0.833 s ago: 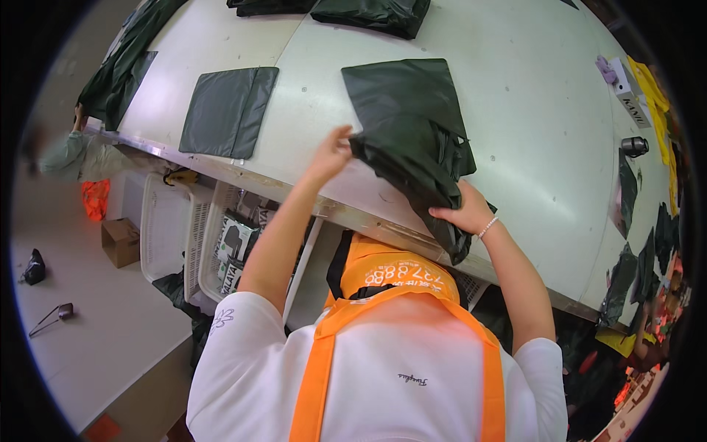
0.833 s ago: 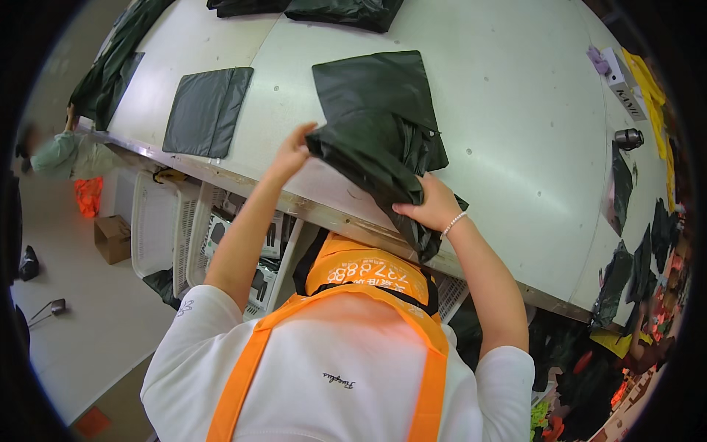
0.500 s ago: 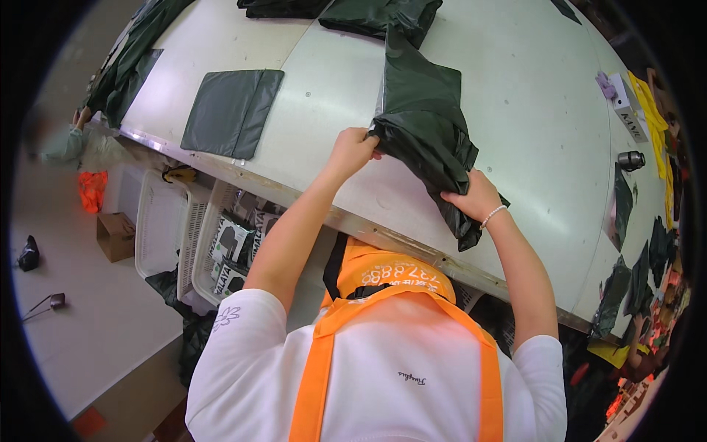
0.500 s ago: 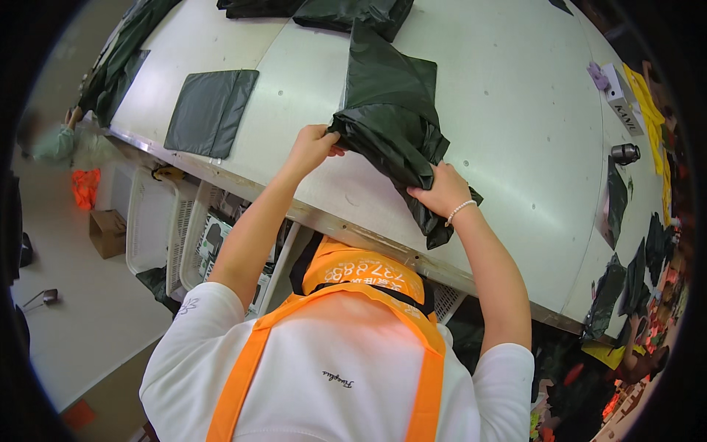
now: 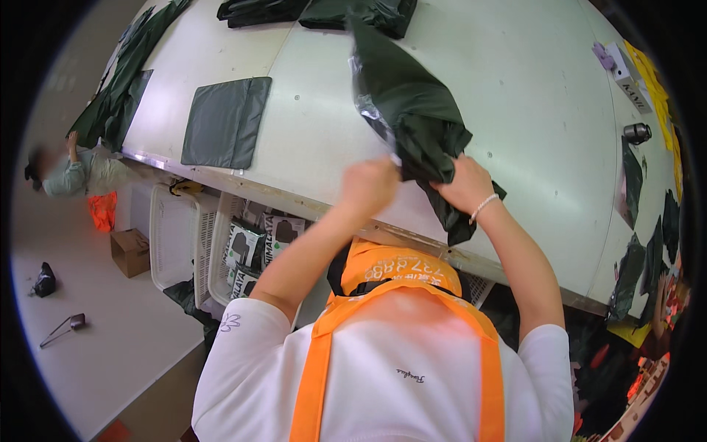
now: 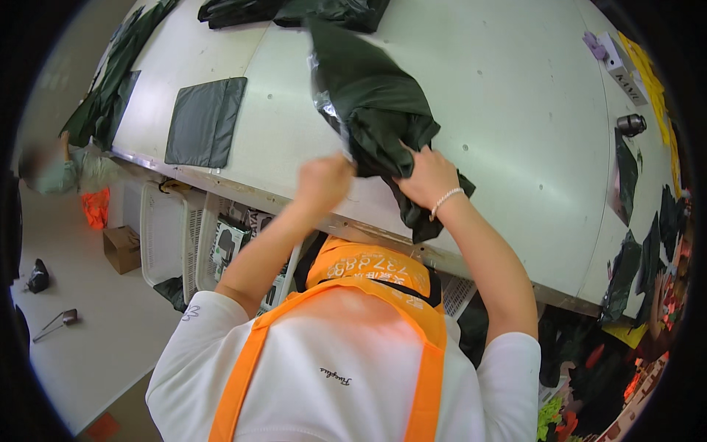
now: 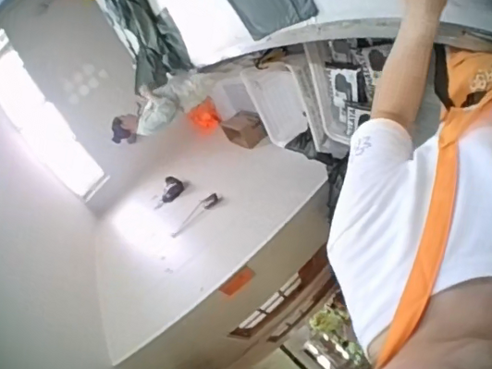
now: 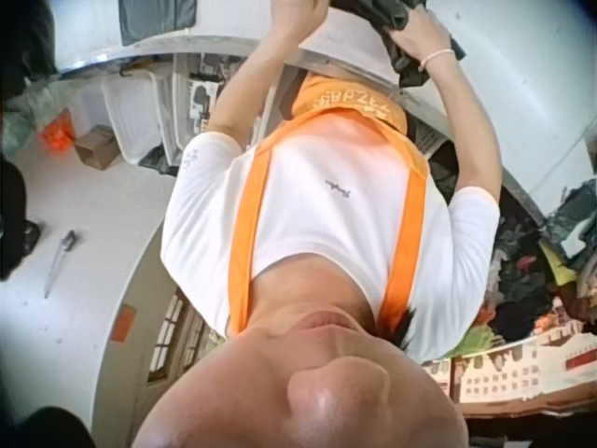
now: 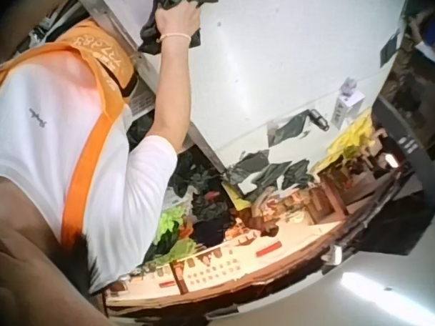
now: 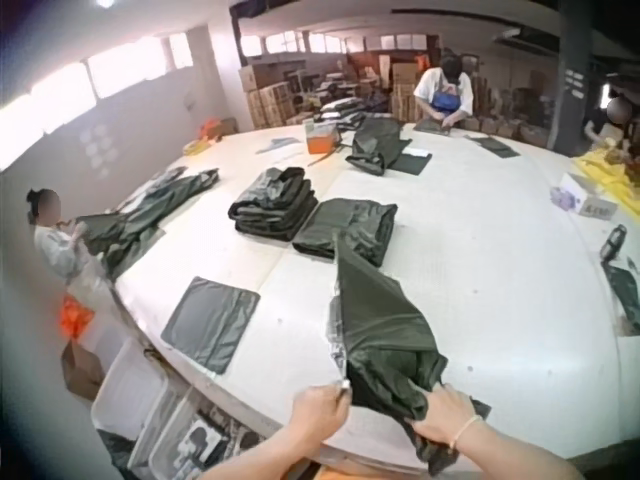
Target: The person folds a dark green jacket on a white table. They smooth the fabric, fold the sleeves inward, fold the jacket in half, and then fold it again into a compact rectangle. The person places the folded jacket into a white plastic basket.
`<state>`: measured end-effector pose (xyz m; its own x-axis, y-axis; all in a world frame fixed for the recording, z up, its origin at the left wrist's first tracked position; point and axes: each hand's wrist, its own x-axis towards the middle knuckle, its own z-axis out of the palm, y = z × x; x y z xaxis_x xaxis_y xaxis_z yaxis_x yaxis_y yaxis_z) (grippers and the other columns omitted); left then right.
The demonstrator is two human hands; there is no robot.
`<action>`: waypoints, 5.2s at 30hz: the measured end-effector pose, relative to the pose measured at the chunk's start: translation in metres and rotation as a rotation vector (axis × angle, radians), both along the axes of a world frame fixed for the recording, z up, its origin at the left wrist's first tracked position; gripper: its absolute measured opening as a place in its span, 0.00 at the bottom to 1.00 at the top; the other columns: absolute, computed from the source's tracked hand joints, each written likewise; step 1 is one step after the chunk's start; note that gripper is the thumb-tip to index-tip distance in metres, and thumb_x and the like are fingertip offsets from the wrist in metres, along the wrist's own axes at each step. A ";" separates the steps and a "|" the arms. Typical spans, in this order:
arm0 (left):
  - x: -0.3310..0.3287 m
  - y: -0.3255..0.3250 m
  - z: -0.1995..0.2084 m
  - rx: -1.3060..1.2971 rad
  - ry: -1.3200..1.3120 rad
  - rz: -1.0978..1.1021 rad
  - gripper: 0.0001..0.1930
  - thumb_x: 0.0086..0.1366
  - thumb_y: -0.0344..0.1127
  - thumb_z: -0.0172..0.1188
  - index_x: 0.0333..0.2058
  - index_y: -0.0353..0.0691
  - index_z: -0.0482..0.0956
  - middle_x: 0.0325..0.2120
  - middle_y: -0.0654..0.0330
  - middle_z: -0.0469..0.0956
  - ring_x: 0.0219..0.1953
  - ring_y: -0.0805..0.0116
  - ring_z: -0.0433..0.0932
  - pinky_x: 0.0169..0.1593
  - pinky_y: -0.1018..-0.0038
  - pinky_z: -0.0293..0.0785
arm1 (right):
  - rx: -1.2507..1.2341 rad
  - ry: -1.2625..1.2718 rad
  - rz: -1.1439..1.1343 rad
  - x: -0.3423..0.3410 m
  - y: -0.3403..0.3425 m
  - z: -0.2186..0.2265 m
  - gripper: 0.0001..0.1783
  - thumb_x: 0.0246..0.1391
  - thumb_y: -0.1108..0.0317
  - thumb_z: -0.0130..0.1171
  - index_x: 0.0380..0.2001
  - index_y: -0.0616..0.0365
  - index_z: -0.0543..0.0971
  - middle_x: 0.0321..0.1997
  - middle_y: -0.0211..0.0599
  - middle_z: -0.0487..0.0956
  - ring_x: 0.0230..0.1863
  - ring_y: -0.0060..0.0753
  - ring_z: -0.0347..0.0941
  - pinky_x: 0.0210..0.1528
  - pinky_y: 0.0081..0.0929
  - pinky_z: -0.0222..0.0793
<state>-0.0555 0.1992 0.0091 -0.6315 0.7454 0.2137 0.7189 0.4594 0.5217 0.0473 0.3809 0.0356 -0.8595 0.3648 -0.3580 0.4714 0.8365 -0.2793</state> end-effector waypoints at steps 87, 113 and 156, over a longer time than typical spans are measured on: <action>0.030 0.071 0.080 -0.094 0.455 -0.426 0.40 0.44 0.34 0.64 0.60 0.44 0.60 0.57 0.54 0.62 0.52 0.54 0.67 0.53 0.66 0.64 | -1.372 0.835 -0.915 0.027 -0.042 -0.060 0.12 0.49 0.81 0.43 0.36 0.75 0.73 0.38 0.42 0.75 0.37 0.29 0.74 0.42 0.25 0.74; -0.014 0.082 0.045 -0.251 0.477 -0.763 0.41 0.49 0.32 0.56 0.62 0.35 0.51 0.63 0.44 0.49 0.52 0.52 0.65 0.57 0.64 0.62 | -1.460 0.787 -0.784 0.038 -0.034 -0.020 0.11 0.51 0.82 0.44 0.37 0.74 0.73 0.40 0.42 0.76 0.37 0.32 0.77 0.42 0.26 0.77; 0.014 0.175 -0.028 -0.303 0.495 -1.096 0.40 0.60 0.60 0.46 0.63 0.38 0.53 0.66 0.57 0.47 0.68 0.62 0.45 0.66 0.52 0.37 | -0.016 -0.007 0.059 0.122 0.024 -0.068 0.07 0.44 0.73 0.57 0.28 0.63 0.79 0.39 0.45 0.73 0.33 0.47 0.76 0.34 0.39 0.73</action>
<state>-0.0415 0.3738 -0.0193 0.4557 0.8899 -0.0212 0.8889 -0.4537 0.0624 0.1696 0.4047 -0.0324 -0.8770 0.3079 -0.3690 0.4233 0.8584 -0.2897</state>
